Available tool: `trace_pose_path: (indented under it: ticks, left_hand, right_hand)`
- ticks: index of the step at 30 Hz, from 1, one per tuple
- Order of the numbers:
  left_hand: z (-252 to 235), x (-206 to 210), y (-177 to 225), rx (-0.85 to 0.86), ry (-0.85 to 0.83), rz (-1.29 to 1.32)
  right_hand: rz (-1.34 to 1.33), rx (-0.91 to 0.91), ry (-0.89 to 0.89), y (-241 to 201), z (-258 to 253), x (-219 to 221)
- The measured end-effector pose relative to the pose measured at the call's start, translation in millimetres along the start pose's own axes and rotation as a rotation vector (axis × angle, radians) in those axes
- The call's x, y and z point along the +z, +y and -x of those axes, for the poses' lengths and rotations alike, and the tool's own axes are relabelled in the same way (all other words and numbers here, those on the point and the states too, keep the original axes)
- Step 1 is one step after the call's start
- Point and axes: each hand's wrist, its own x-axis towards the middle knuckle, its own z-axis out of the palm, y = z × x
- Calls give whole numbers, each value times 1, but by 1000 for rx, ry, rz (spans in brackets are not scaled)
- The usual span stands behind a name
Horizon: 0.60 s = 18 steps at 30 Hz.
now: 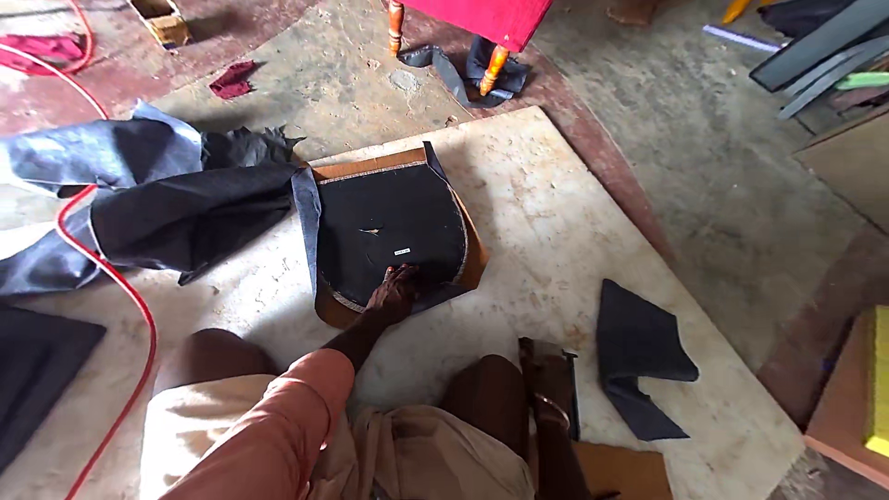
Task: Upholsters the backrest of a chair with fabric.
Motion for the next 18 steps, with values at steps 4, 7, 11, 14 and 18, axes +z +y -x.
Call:
trace_pose_path:
  ticks: [4, 7, 11, 14, 18]
  left_hand:
    - [2, 2, -1, 17, -14, -59]
    - [4, 2, -3, 29, -4, -66]
    - [4, 5, -6, 51, 37, -37]
    - [3, 7, -6, 43, 22, -9]
    - [-12, 13, -6, 22, 102, 45]
  right_hand:
    - [21, 40, 101, 22, 2, 20]
    - [-29, 78, 79, 29, 2, 19]
    - [-189, -66, 10, 56, 6, 9]
    - [-349, -27, -71, 61, 8, -28]
    - [-468, -126, -27, -3, 53, -140]
